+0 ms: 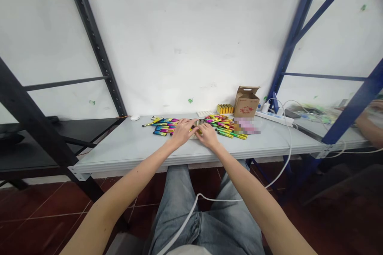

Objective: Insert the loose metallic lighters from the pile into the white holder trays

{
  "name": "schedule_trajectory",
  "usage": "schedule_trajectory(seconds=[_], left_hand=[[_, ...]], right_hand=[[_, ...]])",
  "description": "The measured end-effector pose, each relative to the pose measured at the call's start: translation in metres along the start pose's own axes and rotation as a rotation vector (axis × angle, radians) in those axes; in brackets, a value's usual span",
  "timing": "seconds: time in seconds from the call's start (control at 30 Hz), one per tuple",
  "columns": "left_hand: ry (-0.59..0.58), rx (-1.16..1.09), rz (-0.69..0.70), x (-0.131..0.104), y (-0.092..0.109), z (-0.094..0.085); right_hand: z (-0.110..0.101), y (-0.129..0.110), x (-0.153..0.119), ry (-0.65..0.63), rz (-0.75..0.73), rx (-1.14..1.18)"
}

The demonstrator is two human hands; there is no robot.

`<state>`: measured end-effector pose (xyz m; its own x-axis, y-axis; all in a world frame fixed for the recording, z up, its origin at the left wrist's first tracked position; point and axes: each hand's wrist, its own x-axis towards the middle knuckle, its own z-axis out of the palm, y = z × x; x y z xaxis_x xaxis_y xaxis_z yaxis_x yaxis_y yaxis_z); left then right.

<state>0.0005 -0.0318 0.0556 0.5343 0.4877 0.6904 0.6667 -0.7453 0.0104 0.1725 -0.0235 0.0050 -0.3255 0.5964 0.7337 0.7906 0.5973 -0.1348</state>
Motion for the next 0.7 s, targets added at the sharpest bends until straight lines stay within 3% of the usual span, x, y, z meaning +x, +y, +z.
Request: schedule_trajectory(seconds=[0.17,0.37,0.5,0.7], left_hand=[[0.030,-0.055,-0.140,-0.012,-0.015,0.002],[-0.177,-0.046,-0.065,-0.038,-0.040,0.011],[-0.250,-0.074,-0.103,-0.039,-0.037,0.020],[-0.247,-0.022,-0.195,-0.031,-0.028,0.028]], right_hand=[[0.005,0.003,0.001,0.037,0.097,0.010],[0.006,0.006,-0.001,0.057,0.229,0.061],[0.004,0.007,-0.002,0.066,0.324,0.090],[0.000,0.004,-0.002,0.074,0.373,0.080]])
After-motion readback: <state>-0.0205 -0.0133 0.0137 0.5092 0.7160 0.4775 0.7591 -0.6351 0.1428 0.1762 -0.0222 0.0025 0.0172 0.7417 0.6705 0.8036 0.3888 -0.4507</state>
